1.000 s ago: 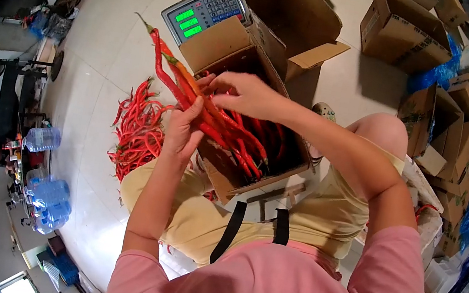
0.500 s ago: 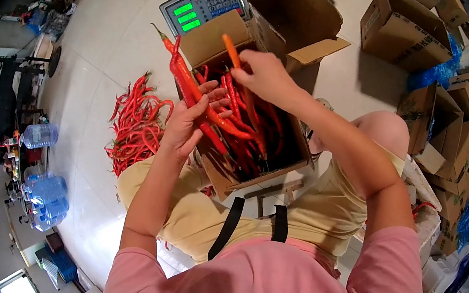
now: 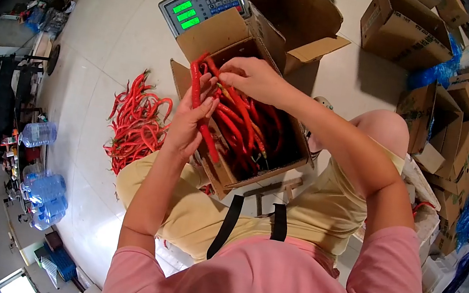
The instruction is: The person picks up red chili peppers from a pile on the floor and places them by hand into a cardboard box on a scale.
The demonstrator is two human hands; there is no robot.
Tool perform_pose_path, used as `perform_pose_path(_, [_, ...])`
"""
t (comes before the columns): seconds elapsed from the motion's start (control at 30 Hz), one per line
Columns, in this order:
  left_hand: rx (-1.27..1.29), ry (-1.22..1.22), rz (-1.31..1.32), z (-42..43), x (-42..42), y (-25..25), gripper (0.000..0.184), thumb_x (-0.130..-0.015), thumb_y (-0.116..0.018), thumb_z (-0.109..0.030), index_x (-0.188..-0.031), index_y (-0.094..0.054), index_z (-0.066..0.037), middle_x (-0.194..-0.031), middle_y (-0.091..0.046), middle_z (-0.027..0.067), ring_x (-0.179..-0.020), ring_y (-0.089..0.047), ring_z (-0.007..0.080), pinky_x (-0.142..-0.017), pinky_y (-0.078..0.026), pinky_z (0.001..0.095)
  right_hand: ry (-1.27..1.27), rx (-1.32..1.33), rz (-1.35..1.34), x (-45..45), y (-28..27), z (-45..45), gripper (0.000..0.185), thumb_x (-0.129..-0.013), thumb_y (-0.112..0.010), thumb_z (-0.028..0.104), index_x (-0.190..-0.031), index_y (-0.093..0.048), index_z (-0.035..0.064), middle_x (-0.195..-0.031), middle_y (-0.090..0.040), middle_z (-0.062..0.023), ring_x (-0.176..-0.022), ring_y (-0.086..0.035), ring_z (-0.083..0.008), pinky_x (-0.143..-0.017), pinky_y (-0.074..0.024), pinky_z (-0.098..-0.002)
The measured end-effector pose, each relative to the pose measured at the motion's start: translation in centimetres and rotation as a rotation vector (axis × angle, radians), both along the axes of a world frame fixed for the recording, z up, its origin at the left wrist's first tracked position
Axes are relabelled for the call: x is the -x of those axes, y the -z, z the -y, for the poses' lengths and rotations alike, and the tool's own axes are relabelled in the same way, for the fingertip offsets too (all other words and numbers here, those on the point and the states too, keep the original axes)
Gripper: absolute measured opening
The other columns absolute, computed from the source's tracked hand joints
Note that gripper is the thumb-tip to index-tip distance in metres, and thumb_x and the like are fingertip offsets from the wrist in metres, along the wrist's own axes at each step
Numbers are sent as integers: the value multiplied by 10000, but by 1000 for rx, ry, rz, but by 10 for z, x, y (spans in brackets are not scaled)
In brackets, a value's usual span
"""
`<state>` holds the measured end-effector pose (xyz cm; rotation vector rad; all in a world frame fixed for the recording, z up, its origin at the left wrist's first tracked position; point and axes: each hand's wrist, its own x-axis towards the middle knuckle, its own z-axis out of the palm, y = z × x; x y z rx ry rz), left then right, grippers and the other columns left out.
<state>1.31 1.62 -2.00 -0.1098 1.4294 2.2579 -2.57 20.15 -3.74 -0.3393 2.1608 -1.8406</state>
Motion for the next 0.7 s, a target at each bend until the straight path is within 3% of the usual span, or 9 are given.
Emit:
perform_pose_path(0.07, [-98, 11, 9, 1, 2, 7, 528, -873, -524, -19, -1357, -314, -44, -1328, -385, 93, -1199, -401, 170, -978, -354, 280, -76, 128, 146, -8, -1, 7, 227, -868, -577, 191, -973, -593, -9, -817, -634, -59, -687, -557, -103, -631, -463, -259])
perform_pose_path(0.2, [-40, -53, -42, -2, 3, 11, 508, -877, -523, -32, -1346, -329, -42, -1320, -394, 96, -1182, -416, 182, -971, -372, 301, -182, 167, 258, -21, 3, 17, 223, -880, -571, 211, -968, -593, 6, -809, -611, -20, -675, -520, -71, -613, -433, -218])
perform_pose_path(0.3, [-31, -108, -48, -5, 4, 13, 503, -877, -527, -43, -1341, -333, -28, -1319, -398, 94, -1184, -417, 192, -975, -373, 321, -232, 206, 299, -23, 0, 17, 235, -870, -589, 204, -997, -576, 6, -853, -598, -27, -733, -526, -80, -672, -437, -224])
perform_pose_path(0.4, [-70, -81, -47, -8, 5, 13, 503, -879, -529, -53, -1341, -332, -18, -1323, -398, 91, -1206, -400, 199, -999, -348, 336, -170, 233, 131, -29, 6, 22, 260, -857, -609, 193, -1031, -556, 7, -907, -585, -32, -808, -523, -89, -741, -432, -232])
perform_pose_path(0.43, [-107, -59, -23, -8, 4, 12, 505, -879, -529, -53, -1342, -331, -16, -1327, -396, 92, -1218, -389, 201, -1012, -332, 340, -196, 252, 223, -28, 6, 20, 289, -842, -630, 185, -1045, -544, -2, -959, -583, -48, -869, -518, -94, -783, -423, -236])
perform_pose_path(0.57, [-233, -26, 0, -10, 6, 9, 512, -879, -528, -58, -1347, -324, -13, -1334, -398, 92, -1239, -371, 204, -1045, -287, 341, -80, 299, 261, -30, 4, 19, 277, -837, -611, 150, -1050, -542, -12, -923, -600, -53, -834, -542, -102, -741, -446, -247])
perform_pose_path(0.63, [-168, -101, -28, -7, 10, 18, 513, -879, -521, -57, -1349, -320, -11, -1339, -397, 95, -1242, -369, 204, -1052, -277, 342, 15, 272, 272, -30, 9, 17, 261, -837, -587, 117, -1056, -539, -17, -900, -608, -55, -814, -555, -107, -720, -458, -257])
perform_pose_path(0.7, [-148, -164, -51, 0, 17, 21, 491, -874, -523, -65, -1322, -337, 7, -1330, -397, 125, -1224, -387, 219, -1055, -285, 350, 79, 117, 178, -26, 14, 10, 283, -795, -578, 97, -1042, -545, -38, -859, -620, -76, -778, -572, -127, -708, -470, -274])
